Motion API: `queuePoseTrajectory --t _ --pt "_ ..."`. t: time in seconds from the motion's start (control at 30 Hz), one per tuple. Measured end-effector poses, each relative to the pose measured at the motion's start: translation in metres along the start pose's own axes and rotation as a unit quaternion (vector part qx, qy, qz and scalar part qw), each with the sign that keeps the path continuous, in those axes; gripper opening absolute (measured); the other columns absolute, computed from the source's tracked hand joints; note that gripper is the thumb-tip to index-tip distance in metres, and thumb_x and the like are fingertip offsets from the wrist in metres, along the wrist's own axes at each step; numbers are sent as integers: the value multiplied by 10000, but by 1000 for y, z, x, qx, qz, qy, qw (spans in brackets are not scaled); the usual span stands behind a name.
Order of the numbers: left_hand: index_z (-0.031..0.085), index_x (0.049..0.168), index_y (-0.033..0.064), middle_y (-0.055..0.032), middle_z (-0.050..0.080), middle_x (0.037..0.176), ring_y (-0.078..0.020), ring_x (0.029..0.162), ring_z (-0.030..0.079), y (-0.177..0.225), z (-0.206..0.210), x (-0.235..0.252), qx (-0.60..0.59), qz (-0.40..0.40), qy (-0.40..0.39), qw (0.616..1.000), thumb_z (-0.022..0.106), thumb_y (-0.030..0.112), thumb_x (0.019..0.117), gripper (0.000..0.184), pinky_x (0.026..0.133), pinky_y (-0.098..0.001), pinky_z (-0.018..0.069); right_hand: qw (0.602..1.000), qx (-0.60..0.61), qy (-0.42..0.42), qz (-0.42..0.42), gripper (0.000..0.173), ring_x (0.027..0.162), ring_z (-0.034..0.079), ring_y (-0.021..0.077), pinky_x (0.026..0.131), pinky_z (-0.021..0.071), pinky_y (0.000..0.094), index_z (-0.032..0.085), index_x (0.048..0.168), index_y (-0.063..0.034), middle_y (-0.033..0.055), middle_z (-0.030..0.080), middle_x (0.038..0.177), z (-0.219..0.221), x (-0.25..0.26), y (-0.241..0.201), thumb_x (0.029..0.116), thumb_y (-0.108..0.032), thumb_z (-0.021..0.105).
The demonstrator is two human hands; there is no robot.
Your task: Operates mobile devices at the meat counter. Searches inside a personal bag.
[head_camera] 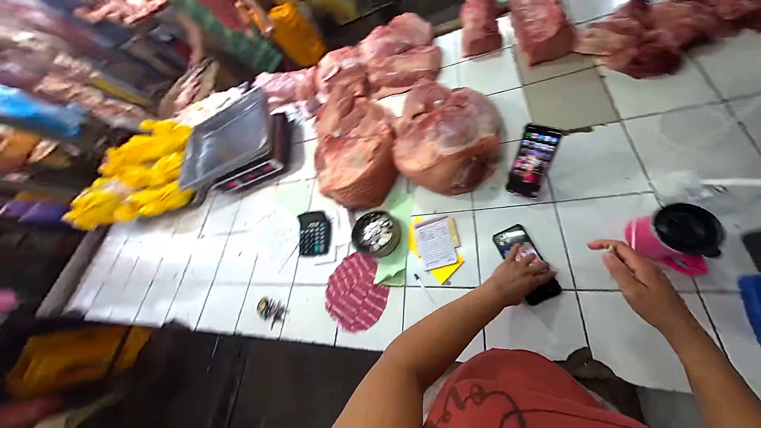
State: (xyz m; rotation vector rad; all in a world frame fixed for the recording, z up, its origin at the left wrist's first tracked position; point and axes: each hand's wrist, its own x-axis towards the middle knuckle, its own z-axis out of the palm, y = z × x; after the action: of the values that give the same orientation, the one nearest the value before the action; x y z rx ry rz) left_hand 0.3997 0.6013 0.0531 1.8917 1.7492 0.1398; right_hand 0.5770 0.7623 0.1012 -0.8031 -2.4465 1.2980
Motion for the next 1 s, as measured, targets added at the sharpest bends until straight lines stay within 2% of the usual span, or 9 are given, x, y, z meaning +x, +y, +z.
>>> queuePoseTrajectory --t 0.13,0.23,0.5,0.57,0.67,0.73,0.83,0.9,1.0 --pt "604 1429 122 -151 503 1540 -371 1482 386 -4 -18 -20 -68 -76 64 993 830 99 805 664 1213 -660 190 998 -17 -51 -33 418 687 617 329 658 500 549 656 1230 50 232 666 836 32 -6 -13 1050 -220 392" --pt "598 1435 119 -169 491 1546 -351 1472 410 -27 -36 -71 -117 -232 174 950 736 177 924 533 1220 -610 244 989 -32 -139 -31 401 765 679 442 725 516 661 602 1371 36 292 701 933 57 -18 -8 1051 -167 473" --pt "529 1448 -15 -302 448 1524 -456 1440 410 -148 -51 -308 -107 -630 347 687 630 247 991 537 1180 -600 333 977 -77 -180 -86 327 835 726 423 803 528 655 697 1246 17 238 746 974 88 -19 -23 1039 -176 533" --pt "532 1425 -55 -318 483 1485 -466 1416 435 -168 -37 -349 -78 -604 411 678 646 223 982 536 1180 -589 335 983 -95 -114 -106 303 897 738 411 836 520 682 731 1206 -14 201 761 1029 95 -20 -33 1023 -181 557" --pt "517 1376 -157 -411 476 1429 -550 1389 421 -170 -48 -329 -64 -447 472 757 605 112 982 486 1176 -612 310 989 -110 -98 -32 310 1085 712 364 1007 478 626 728 1235 -52 163 753 1149 88 -31 -74 1061 -218 533" --pt "472 1382 -198 -455 455 1404 -575 1331 453 -147 -50 -288 -115 -344 449 816 572 112 991 509 1103 -618 381 991 -109 -70 -40 286 1078 714 343 1043 457 604 739 1189 -54 154 760 1105 99 -40 -87 1057 -199 531" --pt "412 1417 -205 -394 505 1399 -377 1237 594 -108 -24 -209 -296 -196 347 868 512 85 1028 495 1021 -451 507 984 -131 -107 -51 264 1126 670 386 1135 326 666 735 1189 -55 177 742 1085 126 -45 -100 1060 -177 539" --pt "370 1470 -126 -243 568 1353 -195 1094 651 -85 -8 -162 -467 -178 241 832 339 163 1088 480 915 -359 549 976 -149 -146 -63 265 1114 652 415 1136 283 705 729 1191 -56 192 724 1048 143 -43 -107 1068 -191 536" --pt "384 1472 26 -60 711 1182 -124 918 725 -52 -14 -124 -654 -193 96 725 103 375 1112 575 804 -308 592 975 -153 -116 -109 251 1120 661 390 1099 356 672 746 1167 -88 165 733 1067 161 -47 -122 1058 -210 556"
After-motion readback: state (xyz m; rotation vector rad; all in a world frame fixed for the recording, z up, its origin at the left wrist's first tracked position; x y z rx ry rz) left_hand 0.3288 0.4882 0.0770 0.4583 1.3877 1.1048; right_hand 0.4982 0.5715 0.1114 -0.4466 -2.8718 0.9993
